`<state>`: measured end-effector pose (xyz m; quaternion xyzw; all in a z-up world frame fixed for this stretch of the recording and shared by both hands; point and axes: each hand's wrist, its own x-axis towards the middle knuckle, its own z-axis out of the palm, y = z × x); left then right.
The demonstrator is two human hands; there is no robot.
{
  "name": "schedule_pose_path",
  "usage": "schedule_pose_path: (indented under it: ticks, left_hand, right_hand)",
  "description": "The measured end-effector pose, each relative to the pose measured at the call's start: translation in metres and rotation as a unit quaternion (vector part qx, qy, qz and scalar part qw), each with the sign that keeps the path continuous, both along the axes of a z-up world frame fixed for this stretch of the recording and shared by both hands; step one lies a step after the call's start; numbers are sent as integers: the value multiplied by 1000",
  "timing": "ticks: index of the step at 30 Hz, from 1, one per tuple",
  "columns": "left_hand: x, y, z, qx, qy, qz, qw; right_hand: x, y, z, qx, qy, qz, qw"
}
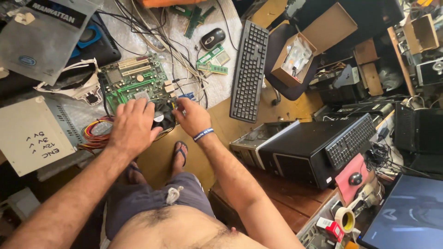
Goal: Connecting power supply cables to a motherboard and organizing components on a workbench
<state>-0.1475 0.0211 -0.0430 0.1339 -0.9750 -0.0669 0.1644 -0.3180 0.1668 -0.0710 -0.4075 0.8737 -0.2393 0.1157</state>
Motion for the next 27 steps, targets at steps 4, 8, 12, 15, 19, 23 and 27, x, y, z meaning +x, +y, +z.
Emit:
schedule_pose_path:
  ticks: [4, 8, 12, 15, 19, 23, 27]
  left_hand:
    - [-8, 3, 10, 20, -59, 8, 998]
    - [-12, 4, 8, 14, -52, 6, 999]
    - [-13, 7, -1, 18, -75, 13, 997]
    - [-15, 7, 2, 19, -86, 14, 996]
    - [-15, 6, 2, 18, -83, 12, 996]
    - [-17, 4, 12, 19, -117, -5, 993]
    - [-18, 4, 9, -12, -98, -16, 995]
  right_hand:
    - [-6, -8, -5, 72, -17, 0, 997]
    - [-18, -11, -23, 140, -33, -20, 989]
    - [-19, -19, -9, 174, -73, -35, 981]
    - [-18, -25, -3, 194, -74, -35, 978]
    - [-21, -27, -11, 210, -79, -39, 974]
    - [-28, -27, -23, 196, -120, -53, 972]
    - [-30, -29, -25, 178, -163, -73, 968]
